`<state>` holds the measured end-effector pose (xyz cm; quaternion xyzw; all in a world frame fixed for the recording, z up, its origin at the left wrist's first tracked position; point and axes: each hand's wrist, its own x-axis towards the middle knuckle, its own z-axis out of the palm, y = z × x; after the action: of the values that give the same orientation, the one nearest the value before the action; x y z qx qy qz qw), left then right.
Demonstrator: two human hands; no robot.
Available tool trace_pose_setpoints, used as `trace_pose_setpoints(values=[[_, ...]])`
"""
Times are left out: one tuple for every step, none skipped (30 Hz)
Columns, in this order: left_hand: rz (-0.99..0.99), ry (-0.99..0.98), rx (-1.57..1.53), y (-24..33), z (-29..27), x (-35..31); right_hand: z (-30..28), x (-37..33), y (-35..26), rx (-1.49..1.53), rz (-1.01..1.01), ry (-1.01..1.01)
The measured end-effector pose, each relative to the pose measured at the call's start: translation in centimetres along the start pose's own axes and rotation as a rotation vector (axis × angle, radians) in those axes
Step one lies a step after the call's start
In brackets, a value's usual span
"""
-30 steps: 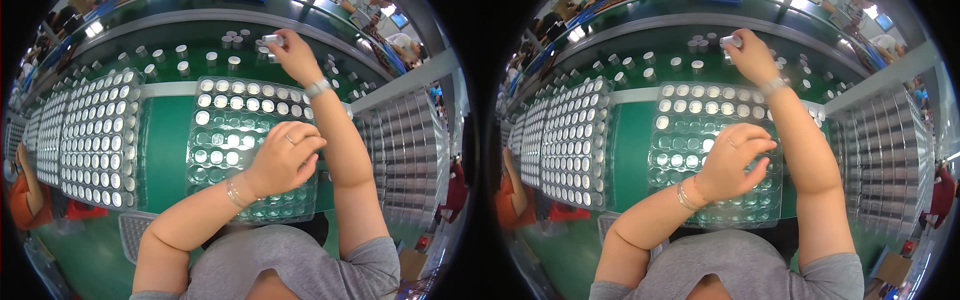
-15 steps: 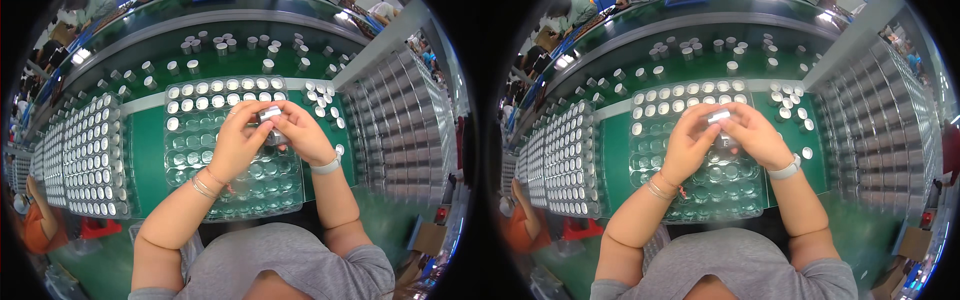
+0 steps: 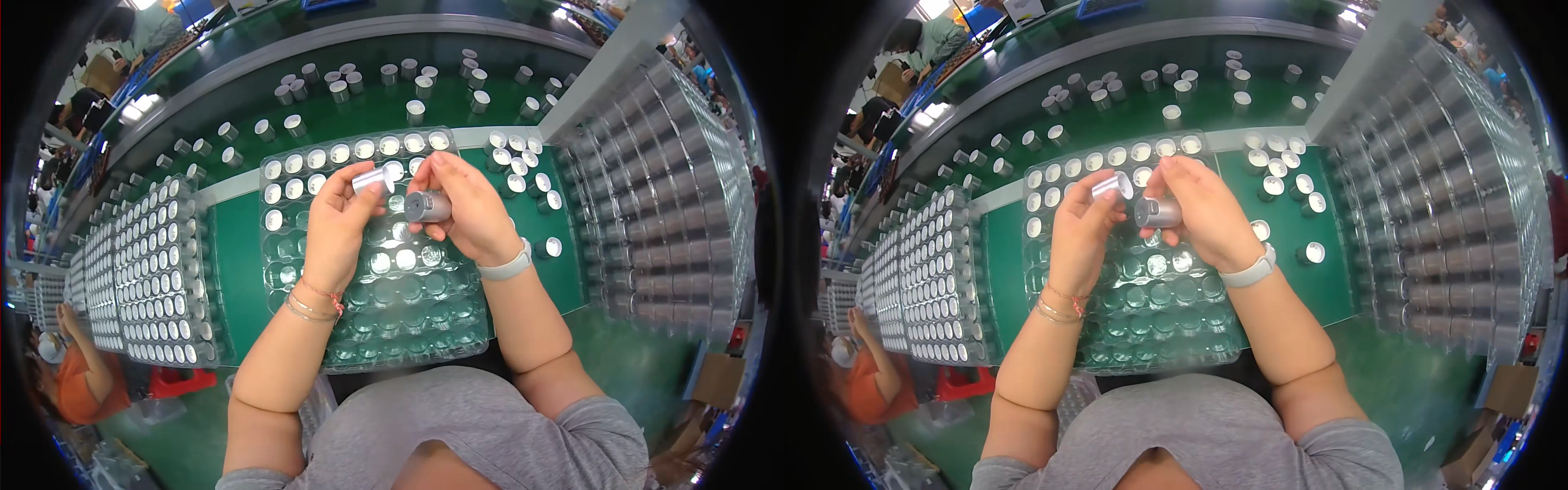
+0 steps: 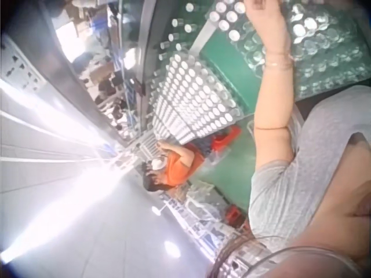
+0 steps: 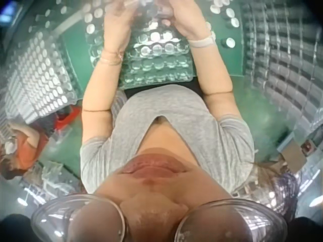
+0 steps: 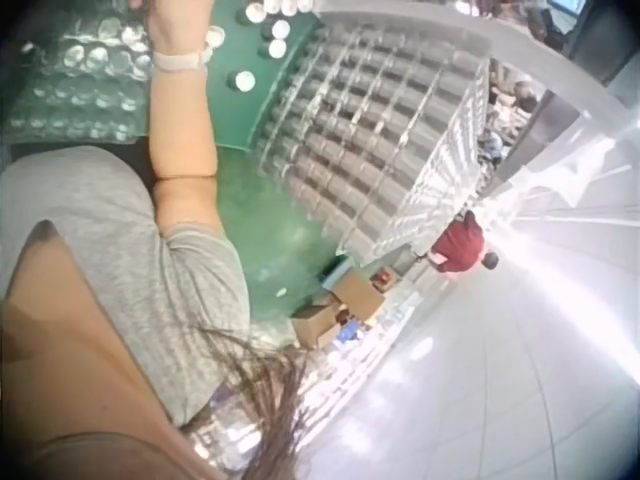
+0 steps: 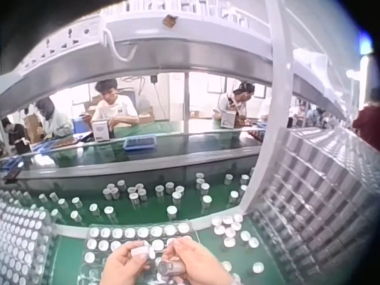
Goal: The person manually joins two cylindrical components by hand, then places the assembled component into a plastic tray.
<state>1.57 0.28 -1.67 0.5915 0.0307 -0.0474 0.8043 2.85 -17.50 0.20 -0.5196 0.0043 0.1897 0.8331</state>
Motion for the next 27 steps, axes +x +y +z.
trace_pose_setpoints(values=[[0.022, -0.003, 0.008, 0.0, 0.4, -0.1, -0.3, 0.1, 0.2, 0.003, 0.002, -0.001], [0.045, -0.007, 0.015, 0.1, 0.7, -0.1, -0.9, 0.2, 0.5, 0.01, 0.017, -0.05], [0.041, -0.005, 0.017, 0.2, 0.8, -0.1, -1.3, 0.1, 0.6, 0.018, 0.035, -0.097], [0.026, -0.008, 0.01, 0.4, 0.9, -0.2, -1.4, -0.1, 0.6, 0.036, 0.042, -0.056], [0.012, -0.012, 0.003, 0.5, 1.0, -0.2, -1.2, -0.2, 0.4, 0.039, 0.045, -0.055], [0.006, -0.011, 0.003, 0.4, 1.0, -0.3, -1.0, -0.3, 0.2, -0.006, 0.026, -0.015], [0.042, -0.032, 0.014, 0.4, 1.1, -0.4, -1.0, -0.4, 0.2, -0.051, 0.007, 0.025], [0.077, -0.053, 0.026, 0.4, 1.1, -0.4, -1.4, -0.4, 0.5, -0.022, -0.009, -0.016], [0.073, -0.054, 0.026, 0.4, 1.1, -0.4, -1.5, -0.3, 0.7, -0.02, -0.006, -0.012], [0.075, -0.066, 0.014, 0.5, 1.1, -0.4, -1.6, -0.4, 0.8, -0.021, -0.037, -0.03], [0.077, -0.079, 0.002, 0.5, 1.0, -0.3, -1.7, -0.4, 0.9, -0.022, -0.069, -0.047], [0.072, -0.078, 0.001, 0.5, 1.0, -0.3, -1.8, -0.4, 0.9, -0.021, -0.066, -0.045], [0.091, -0.092, -0.005, 0.4, 1.0, -0.3, -1.9, -0.5, 1.0, 0.014, -0.069, -0.051], [0.109, -0.106, -0.011, 0.4, 1.0, -0.3, -2.0, -0.5, 1.0, 0.049, -0.073, -0.056], [0.105, -0.109, -0.01, 0.4, 1.0, -0.3, -2.0, -0.5, 0.9, 0.052, -0.072, -0.052], [0.109, -0.116, 0.008, 0.4, 1.0, -0.3, -2.0, -0.6, 0.8, 0.035, -0.077, -0.037], [0.114, -0.124, 0.027, 0.3, 1.0, -0.4, -2.0, -0.6, 0.8, 0.018, -0.083, -0.022], [0.11, -0.127, 0.029, 0.3, 0.9, -0.4, -1.9, -0.5, 0.9, 0.022, -0.083, -0.018], [0.122, -0.158, 0.055, 0.3, 0.8, -0.5, -1.8, -0.5, 1.0, 0.022, -0.083, -0.034], [0.134, -0.19, 0.08, 0.2, 0.8, -0.5, -1.8, -0.5, 1.1, 0.021, -0.083, -0.051], [0.13, -0.192, 0.082, 0.1, 0.8, -0.5, -1.8, -0.5, 1.1, 0.024, -0.083, -0.048], [0.165, -0.201, 0.122, 0.1, 0.8, -0.5, -1.9, -0.5, 1.2, 0.029, -0.069, -0.058], [0.2, -0.209, 0.161, 0.1, 0.8, -0.5, -1.9, -0.5, 1.2, 0.034, -0.056, -0.068], [0.198, -0.211, 0.162, 0.0, 0.8, -0.5, -1.9, -0.5, 1.2, 0.036, -0.056, -0.065], [0.195, -0.208, 0.173, 0.0, 0.8, -0.5, -2.0, -0.4, 1.2, 0.055, -0.055, -0.068], [0.192, -0.205, 0.185, 0.0, 0.8, -0.5, -2.0, -0.4, 1.2, 0.073, -0.055, -0.07], [0.19, -0.206, 0.186, 0.0, 0.8, -0.5, -2.0, -0.4, 1.2, 0.074, -0.054, -0.069]])
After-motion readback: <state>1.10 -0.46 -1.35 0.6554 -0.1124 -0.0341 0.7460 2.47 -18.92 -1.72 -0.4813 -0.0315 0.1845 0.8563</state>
